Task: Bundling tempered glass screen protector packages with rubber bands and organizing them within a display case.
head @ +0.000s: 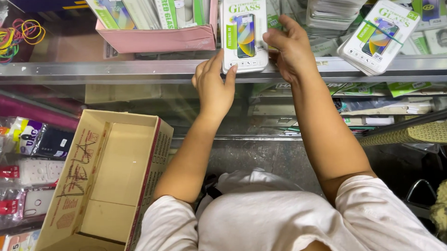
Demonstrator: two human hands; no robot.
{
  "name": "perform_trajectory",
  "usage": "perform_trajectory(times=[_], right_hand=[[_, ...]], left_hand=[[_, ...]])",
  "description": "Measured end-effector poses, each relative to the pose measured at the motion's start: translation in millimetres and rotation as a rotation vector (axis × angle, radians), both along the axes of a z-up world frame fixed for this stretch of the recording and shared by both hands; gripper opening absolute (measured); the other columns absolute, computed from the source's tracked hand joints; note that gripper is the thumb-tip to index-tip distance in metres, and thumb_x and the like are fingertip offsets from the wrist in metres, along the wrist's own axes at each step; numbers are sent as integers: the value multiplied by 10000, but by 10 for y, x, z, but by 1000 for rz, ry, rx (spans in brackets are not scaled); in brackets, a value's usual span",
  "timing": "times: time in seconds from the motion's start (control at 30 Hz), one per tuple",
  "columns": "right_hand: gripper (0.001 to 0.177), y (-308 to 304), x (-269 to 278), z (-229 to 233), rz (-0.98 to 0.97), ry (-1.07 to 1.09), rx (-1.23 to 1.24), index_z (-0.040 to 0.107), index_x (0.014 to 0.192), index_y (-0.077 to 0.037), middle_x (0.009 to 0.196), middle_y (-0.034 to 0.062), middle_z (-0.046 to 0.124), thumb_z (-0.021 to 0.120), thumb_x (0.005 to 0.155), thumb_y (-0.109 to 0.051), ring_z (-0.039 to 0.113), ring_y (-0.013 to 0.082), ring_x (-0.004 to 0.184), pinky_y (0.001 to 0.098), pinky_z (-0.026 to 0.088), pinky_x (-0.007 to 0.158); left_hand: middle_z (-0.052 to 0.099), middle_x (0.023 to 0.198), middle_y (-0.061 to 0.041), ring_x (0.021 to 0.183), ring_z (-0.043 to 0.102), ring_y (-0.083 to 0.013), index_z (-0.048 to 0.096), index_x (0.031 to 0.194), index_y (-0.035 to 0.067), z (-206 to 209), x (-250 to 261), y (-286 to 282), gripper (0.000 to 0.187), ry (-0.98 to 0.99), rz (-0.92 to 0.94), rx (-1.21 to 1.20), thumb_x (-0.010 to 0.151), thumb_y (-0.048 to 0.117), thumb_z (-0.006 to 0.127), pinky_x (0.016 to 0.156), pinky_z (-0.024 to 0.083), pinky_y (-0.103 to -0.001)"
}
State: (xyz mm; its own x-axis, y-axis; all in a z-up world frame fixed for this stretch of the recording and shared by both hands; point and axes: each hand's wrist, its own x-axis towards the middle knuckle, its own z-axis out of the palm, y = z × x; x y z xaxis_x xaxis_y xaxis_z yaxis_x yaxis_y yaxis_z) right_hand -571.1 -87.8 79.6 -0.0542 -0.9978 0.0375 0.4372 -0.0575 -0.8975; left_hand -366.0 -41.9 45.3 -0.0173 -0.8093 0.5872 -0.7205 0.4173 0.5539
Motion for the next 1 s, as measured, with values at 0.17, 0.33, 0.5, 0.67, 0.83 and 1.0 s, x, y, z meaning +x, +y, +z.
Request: perform_trajectory(times=[0.17, 0.33, 0.5, 0.67, 0.83, 1.0], right_hand=[[732, -47, -63, -95, -105, 226, -104, 363, 1550, 82, 1213, 203, 655, 671, 889, 139, 652, 225, 1054, 321, 540, 908], [570, 158, -25, 140, -70, 128, -355, 539, 1444, 65, 1320, 136, 678, 646, 897, 185, 673, 206, 1212, 321, 561, 1055], [503, 114, 4, -69, -6, 60, -548, 533, 1401, 19, 1358, 101, 646, 653, 946, 197, 649, 212, 1287, 338, 537, 1106], [771, 125, 168, -134, -78, 175, -609, 272, 1626, -30, 1610, 125, 439, 620, 943, 46, 414, 251, 1531, 381, 291, 1319], [726, 112, 220, -284, -134, 259, -623, 188, 1667, -26, 1671, 132, 362, 562, 1044, -52, 346, 243, 1570, 377, 246, 1340], [680, 82, 261, -471, -182, 304, -543, 201, 1651, -12, 1620, 143, 397, 546, 1073, -101, 401, 236, 1495, 371, 315, 1281]], left_hand=[[670, 1269, -131, 1227, 577, -343, 589, 1391, 65, 6, -131, 15, 590, 136, -50, -35, 862, 205, 809, 1070, 390, -481], [533, 1422, -159, 1309, 603, -302, 360, 1612, 110, 104, -271, -138, 751, 473, -320, -44, 945, 98, 705, 1126, 529, -410], [400, 1537, -180, 1339, 503, -265, 154, 1672, 92, 184, -341, -396, 894, 459, -384, -145, 993, 117, 736, 1157, 469, -376], [282, 1691, -204, 1515, 361, -306, 93, 1664, 11, 300, -423, -418, 899, 586, -627, -181, 1018, 136, 706, 1321, 314, -414], [346, 1660, -215, 1517, 411, -322, 148, 1652, 16, 139, -442, -482, 823, 546, -590, -176, 1039, 150, 680, 1294, 358, -420], [384, 1621, -238, 1502, 447, -353, 174, 1635, 7, 19, -421, -508, 736, 509, -528, -91, 1072, 161, 622, 1255, 381, -441]])
